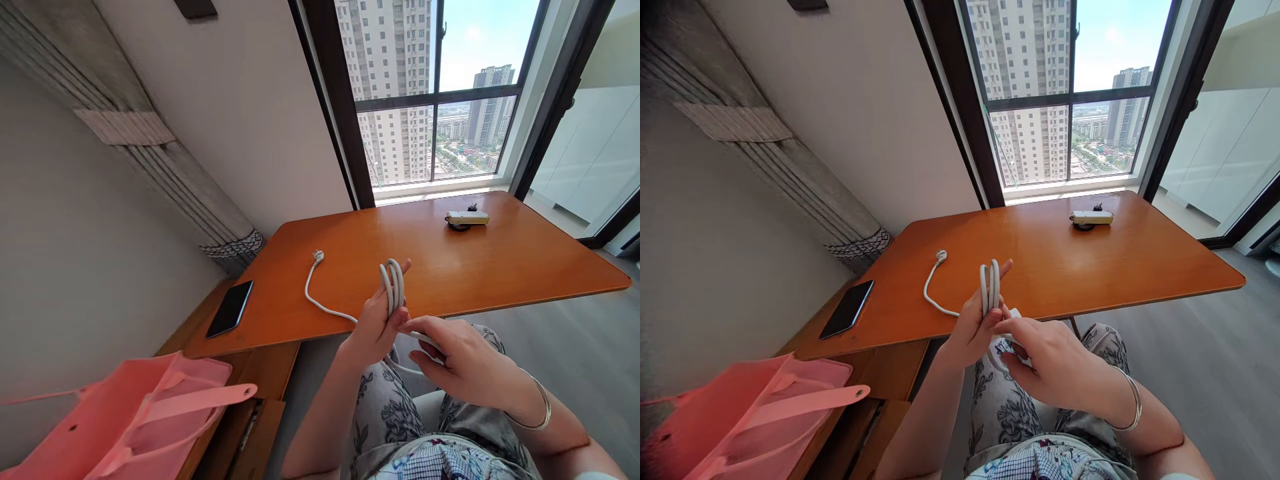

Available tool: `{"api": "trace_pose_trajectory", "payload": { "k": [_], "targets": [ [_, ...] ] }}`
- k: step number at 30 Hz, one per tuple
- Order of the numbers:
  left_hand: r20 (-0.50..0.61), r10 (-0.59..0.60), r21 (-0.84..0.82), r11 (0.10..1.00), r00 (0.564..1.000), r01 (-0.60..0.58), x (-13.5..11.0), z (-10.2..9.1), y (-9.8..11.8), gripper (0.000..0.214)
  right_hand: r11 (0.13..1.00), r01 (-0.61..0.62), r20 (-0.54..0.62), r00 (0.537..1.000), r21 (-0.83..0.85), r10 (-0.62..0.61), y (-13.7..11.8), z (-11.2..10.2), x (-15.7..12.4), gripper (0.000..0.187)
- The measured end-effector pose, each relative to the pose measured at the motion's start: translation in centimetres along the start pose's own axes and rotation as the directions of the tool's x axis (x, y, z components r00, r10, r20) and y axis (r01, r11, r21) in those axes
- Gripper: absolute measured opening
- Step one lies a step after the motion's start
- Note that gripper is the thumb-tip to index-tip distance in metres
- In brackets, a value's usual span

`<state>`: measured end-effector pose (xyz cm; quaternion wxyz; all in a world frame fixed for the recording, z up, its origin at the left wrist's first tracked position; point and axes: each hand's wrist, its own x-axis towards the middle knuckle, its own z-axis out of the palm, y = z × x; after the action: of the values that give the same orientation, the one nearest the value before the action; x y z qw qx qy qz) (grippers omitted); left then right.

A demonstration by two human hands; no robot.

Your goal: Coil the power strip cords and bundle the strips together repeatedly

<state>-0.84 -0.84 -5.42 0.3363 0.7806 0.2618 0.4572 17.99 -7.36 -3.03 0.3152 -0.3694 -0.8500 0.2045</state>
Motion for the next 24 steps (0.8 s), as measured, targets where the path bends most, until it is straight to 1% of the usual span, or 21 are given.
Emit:
{"api": "trace_pose_trajectory", "payload": {
  "k": [3, 5, 7, 9, 11, 13, 14, 16, 18, 19, 20, 22, 24],
  "targets": [
    [0.064, -0.01, 0.013, 1.0, 0.998, 0.01, 0.3, 0.0, 0.9, 0.042, 1.0, -0.025, 0.053, 0.998, 0.012, 0.024, -0.2, -1.4, 0.0, 0.046],
    [0.113, -0.06, -0.039, 0.997, 0.992, 0.065, 0.2, 0.1, 1.3, 0.045, 0.999, 0.029, 0.039, 0.999, -0.021, -0.028, 0.0, -2.2, 0.1, 0.041],
    [0.172, -0.115, -0.09, 0.987, 0.978, 0.132, 0.1, 0.2, 1.5, 0.046, 0.988, 0.122, -0.031, 0.992, -0.09, -0.125, 0.5, -2.7, 0.4, 0.029],
    [0.225, -0.152, -0.151, 0.97, 0.962, 0.189, -0.1, 0.4, 1.4, 0.049, 0.965, 0.211, -0.139, 0.963, -0.158, -0.233, 1.1, -3.1, 0.9, 0.024],
    [0.298, -0.174, -0.249, 0.935, 0.938, 0.253, -0.1, 0.7, 1.0, 0.056, 0.944, 0.265, -0.272, 0.91, -0.194, -0.312, 1.8, -3.3, 1.6, 0.029],
    [0.387, -0.173, -0.335, 0.889, 0.906, 0.313, 0.0, 1.0, 0.7, 0.063, 0.939, 0.286, -0.376, 0.863, -0.19, -0.338, 2.7, -3.4, 2.6, 0.033],
    [0.427, -0.176, -0.358, 0.868, 0.887, 0.344, 0.1, 1.1, 0.6, 0.066, 0.942, 0.288, -0.402, 0.852, -0.175, -0.335, 3.2, -3.4, 3.1, 0.035],
    [0.481, -0.206, -0.384, 0.824, 0.852, 0.416, 0.2, 1.4, 0.4, 0.064, 0.953, 0.274, -0.402, 0.864, -0.129, -0.303, 4.2, -3.2, 4.0, 0.038],
    [0.509, -0.239, -0.442, 0.752, 0.827, 0.489, 0.2, 1.6, 0.2, 0.059, 0.967, 0.243, -0.374, 0.892, -0.078, -0.255, 5.2, -2.7, 4.7, 0.044],
    [0.517, -0.242, -0.483, 0.709, 0.821, 0.513, 0.2, 1.7, 0.1, 0.056, 0.972, 0.23, -0.37, 0.9, -0.053, -0.233, 5.6, -2.5, 5.0, 0.048],
    [0.52, -0.234, -0.528, 0.668, 0.822, 0.525, 0.1, 1.7, 0.0, 0.054, 0.975, 0.218, -0.375, 0.902, -0.028, -0.213, 6.1, -2.2, 5.2, 0.053],
    [0.505, -0.211, -0.604, 0.607, 0.837, 0.517, 0.0, 1.7, -0.2, 0.053, 0.975, 0.22, -0.397, 0.897, 0.025, -0.192, 6.8, -1.9, 5.3, 0.06],
    [0.468, -0.215, -0.651, 0.572, 0.857, 0.499, -0.1, 1.6, -0.3, 0.052, 0.969, 0.229, -0.389, 0.904, 0.092, -0.177, 7.2, -1.7, 5.2, 0.057]
  ]
}}
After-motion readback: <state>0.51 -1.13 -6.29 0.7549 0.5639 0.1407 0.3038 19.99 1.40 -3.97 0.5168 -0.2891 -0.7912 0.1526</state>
